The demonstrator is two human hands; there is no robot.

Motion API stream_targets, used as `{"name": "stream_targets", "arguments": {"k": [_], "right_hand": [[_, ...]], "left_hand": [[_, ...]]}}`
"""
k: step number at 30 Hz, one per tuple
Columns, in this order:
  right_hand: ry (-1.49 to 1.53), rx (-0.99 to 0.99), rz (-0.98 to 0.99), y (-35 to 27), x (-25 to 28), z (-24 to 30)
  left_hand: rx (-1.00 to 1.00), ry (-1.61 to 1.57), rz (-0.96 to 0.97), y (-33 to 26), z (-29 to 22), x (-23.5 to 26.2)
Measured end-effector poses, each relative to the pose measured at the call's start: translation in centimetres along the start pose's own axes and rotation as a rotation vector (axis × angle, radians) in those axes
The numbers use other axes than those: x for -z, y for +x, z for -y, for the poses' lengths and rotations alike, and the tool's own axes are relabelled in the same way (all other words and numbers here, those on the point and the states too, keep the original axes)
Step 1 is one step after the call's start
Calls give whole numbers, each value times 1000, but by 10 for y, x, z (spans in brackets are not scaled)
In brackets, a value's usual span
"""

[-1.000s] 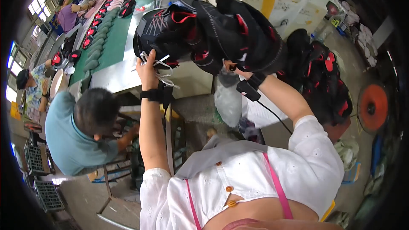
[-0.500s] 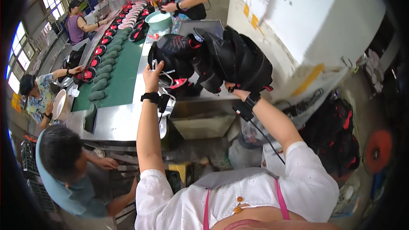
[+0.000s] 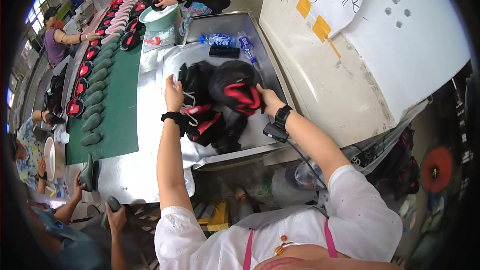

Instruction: The recorder is organizing and bundling shoe uppers at a factory workstation.

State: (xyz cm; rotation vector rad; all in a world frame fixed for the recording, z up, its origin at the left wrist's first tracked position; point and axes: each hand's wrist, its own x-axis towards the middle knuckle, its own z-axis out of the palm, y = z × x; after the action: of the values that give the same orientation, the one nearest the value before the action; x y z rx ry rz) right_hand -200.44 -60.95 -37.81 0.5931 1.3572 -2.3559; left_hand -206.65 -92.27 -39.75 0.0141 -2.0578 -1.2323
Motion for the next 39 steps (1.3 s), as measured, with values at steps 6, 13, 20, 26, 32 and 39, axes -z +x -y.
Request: {"name": "stream_targets", "arguments": {"k": [6, 13, 20, 26, 32, 39], "right_hand": [[-769, 423, -218, 20, 0, -19], [-802, 629, -78, 6, -14, -2], [-607, 357, 420, -193, -42, 11], [-702, 924, 330, -336, -15, -5], [-683, 514, 530, -400, 34, -51], [-209, 236, 526, -475, 67, -90]], "left_hand": [[58, -197, 297, -2, -123, 35], [38, -284, 458, -46, -196, 80], [274, -615, 367, -97, -272, 113], [373, -1092, 368, -182, -345, 107], [533, -863, 353, -264, -414, 125], [-51, -535, 454, -330, -408, 157]]}}
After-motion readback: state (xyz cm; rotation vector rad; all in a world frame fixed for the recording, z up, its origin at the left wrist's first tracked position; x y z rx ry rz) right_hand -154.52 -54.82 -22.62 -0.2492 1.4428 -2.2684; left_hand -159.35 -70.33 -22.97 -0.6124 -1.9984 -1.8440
